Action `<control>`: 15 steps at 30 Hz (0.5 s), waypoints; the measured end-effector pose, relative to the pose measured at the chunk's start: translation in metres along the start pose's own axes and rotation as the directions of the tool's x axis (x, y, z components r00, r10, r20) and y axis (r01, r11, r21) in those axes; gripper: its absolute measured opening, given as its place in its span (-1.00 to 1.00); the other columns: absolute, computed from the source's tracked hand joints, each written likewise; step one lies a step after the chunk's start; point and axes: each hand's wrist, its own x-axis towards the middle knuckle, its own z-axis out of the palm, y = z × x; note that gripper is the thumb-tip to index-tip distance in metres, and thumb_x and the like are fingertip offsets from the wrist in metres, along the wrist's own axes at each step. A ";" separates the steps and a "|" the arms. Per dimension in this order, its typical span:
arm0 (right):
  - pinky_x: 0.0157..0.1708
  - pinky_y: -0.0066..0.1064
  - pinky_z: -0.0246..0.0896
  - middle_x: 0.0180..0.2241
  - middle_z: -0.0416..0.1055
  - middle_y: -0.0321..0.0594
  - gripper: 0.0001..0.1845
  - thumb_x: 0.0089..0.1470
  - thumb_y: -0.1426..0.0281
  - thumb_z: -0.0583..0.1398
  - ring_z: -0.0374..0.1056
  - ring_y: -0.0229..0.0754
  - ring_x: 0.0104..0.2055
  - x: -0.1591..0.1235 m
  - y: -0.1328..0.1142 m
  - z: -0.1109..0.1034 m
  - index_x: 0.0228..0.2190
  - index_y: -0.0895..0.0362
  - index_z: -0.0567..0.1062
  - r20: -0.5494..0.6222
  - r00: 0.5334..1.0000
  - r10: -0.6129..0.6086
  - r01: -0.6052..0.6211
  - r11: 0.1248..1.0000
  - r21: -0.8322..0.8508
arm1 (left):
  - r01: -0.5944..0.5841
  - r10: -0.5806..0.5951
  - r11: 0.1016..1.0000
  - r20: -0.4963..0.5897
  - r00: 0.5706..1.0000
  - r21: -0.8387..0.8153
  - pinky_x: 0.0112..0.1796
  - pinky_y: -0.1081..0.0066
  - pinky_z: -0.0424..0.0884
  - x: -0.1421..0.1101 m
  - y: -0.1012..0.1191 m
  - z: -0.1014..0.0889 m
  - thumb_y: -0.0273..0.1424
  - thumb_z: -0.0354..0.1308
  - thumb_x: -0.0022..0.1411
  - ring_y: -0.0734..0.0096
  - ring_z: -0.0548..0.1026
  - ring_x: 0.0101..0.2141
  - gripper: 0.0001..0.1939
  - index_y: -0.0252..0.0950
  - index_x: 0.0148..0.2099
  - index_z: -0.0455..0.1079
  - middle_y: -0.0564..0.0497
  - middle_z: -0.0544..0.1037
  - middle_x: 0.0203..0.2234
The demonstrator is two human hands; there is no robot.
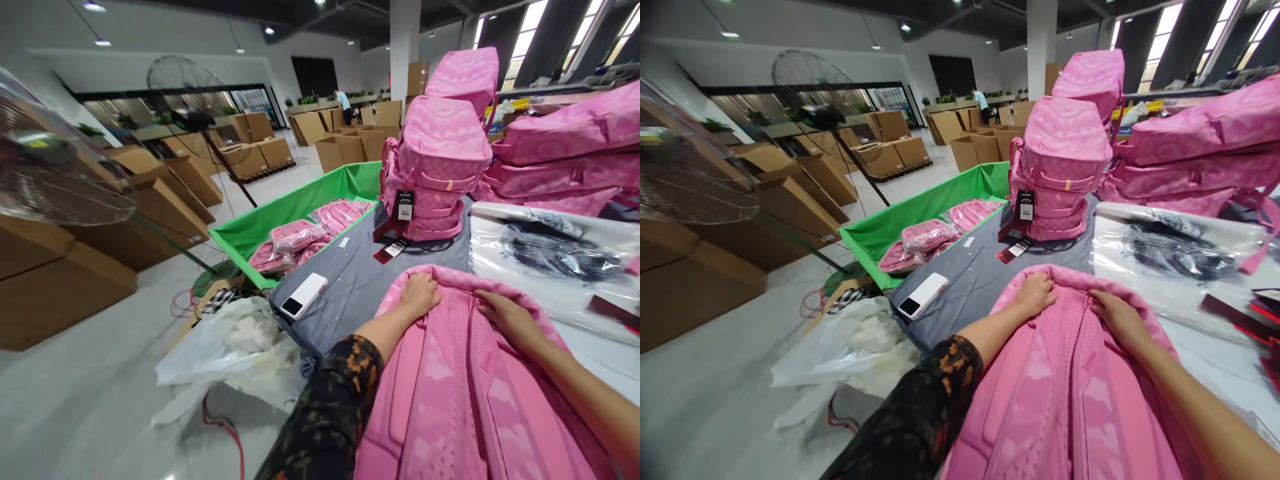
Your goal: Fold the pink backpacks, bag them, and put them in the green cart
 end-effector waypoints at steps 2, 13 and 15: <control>0.01 -0.08 0.39 0.05 0.55 -0.05 -0.52 0.17 0.11 0.06 0.48 0.14 0.05 0.018 0.006 -0.007 -0.01 0.06 0.53 0.000 1.000 0.024 -0.024 0.999 -0.025 | 0.014 -0.014 1.000 0.016 1.000 -0.007 0.13 0.11 0.31 0.012 0.003 -0.002 -0.30 0.10 0.39 0.00 0.43 0.07 -0.67 -0.46 -0.01 0.53 -0.29 0.52 -0.02; -0.13 -0.10 0.37 -0.14 0.56 0.14 -0.65 0.27 0.28 -0.01 0.50 0.13 -0.10 0.026 -0.012 0.017 -0.08 0.18 0.45 -0.239 0.969 0.057 -0.094 0.985 -0.145 | 0.012 0.054 0.965 0.239 0.969 -0.264 0.28 -0.41 -0.40 -0.036 0.062 0.008 0.34 0.07 0.12 -0.30 -0.54 0.41 0.17 -0.23 0.52 -0.18 -0.36 -0.34 0.48; 0.01 -0.05 0.32 -0.07 0.54 0.16 -0.64 0.25 0.35 -0.02 0.45 0.15 0.00 0.019 -0.017 0.008 -0.07 0.18 0.47 -0.247 0.969 -0.019 -0.026 0.983 -0.181 | 0.015 0.044 0.961 0.206 0.977 -0.276 0.27 -0.43 -0.44 -0.035 0.059 0.012 0.30 0.07 0.16 -0.26 -0.59 0.41 0.08 -0.14 0.52 -0.13 -0.26 -0.36 0.49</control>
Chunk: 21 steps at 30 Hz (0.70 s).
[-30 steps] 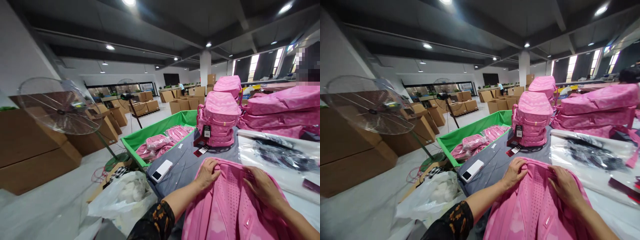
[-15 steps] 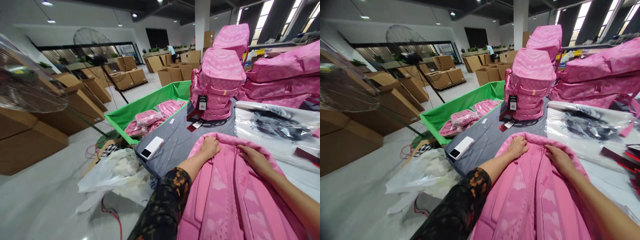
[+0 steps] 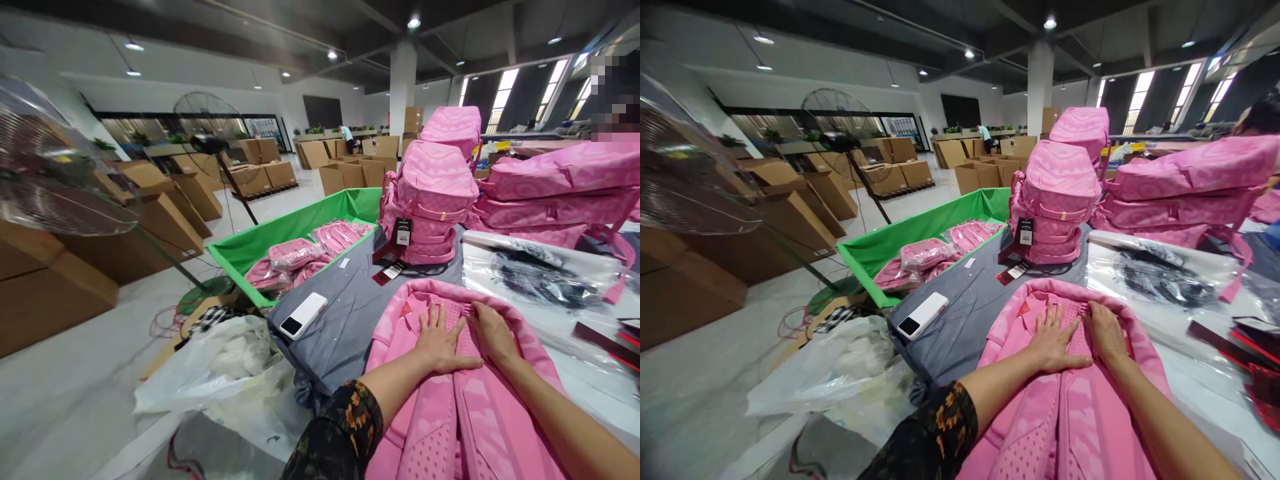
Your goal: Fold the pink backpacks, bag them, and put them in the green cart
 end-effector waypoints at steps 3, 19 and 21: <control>0.14 0.01 0.21 0.06 0.48 0.12 -0.61 0.19 0.39 0.00 0.35 0.18 0.14 0.009 0.010 -0.029 -0.04 0.15 0.49 0.006 0.993 -0.121 0.122 0.991 -0.064 | -0.016 0.013 0.999 -0.109 0.994 -0.028 0.29 -0.39 -0.46 -0.001 -0.011 0.001 0.26 0.08 0.20 -0.22 -0.57 0.41 -0.06 0.00 0.48 -0.02 -0.13 -0.35 0.50; -0.33 -0.21 0.28 -0.34 0.58 0.00 -0.90 -0.13 0.41 0.25 0.53 0.16 -0.24 0.098 0.031 -0.019 -0.43 0.08 0.51 0.350 0.935 -0.060 0.144 0.965 -0.218 | -0.114 0.103 0.991 -0.133 0.986 -0.075 0.24 -0.42 -0.58 -0.006 -0.017 -0.004 0.11 0.15 0.27 -0.25 -0.60 0.39 -0.20 -0.03 0.44 0.13 -0.12 -0.37 0.49; -0.20 -0.20 0.32 -0.26 0.58 0.03 -0.85 -0.05 0.45 0.21 0.53 0.12 -0.15 0.114 -0.008 -0.010 -0.36 0.09 0.55 0.342 0.926 -0.163 0.238 0.953 -0.188 | -0.125 0.112 0.989 -0.149 0.982 -0.084 0.25 -0.41 -0.58 -0.005 -0.016 -0.005 0.09 0.20 0.24 -0.29 -0.59 0.39 -0.18 -0.04 0.44 0.13 -0.11 -0.39 0.48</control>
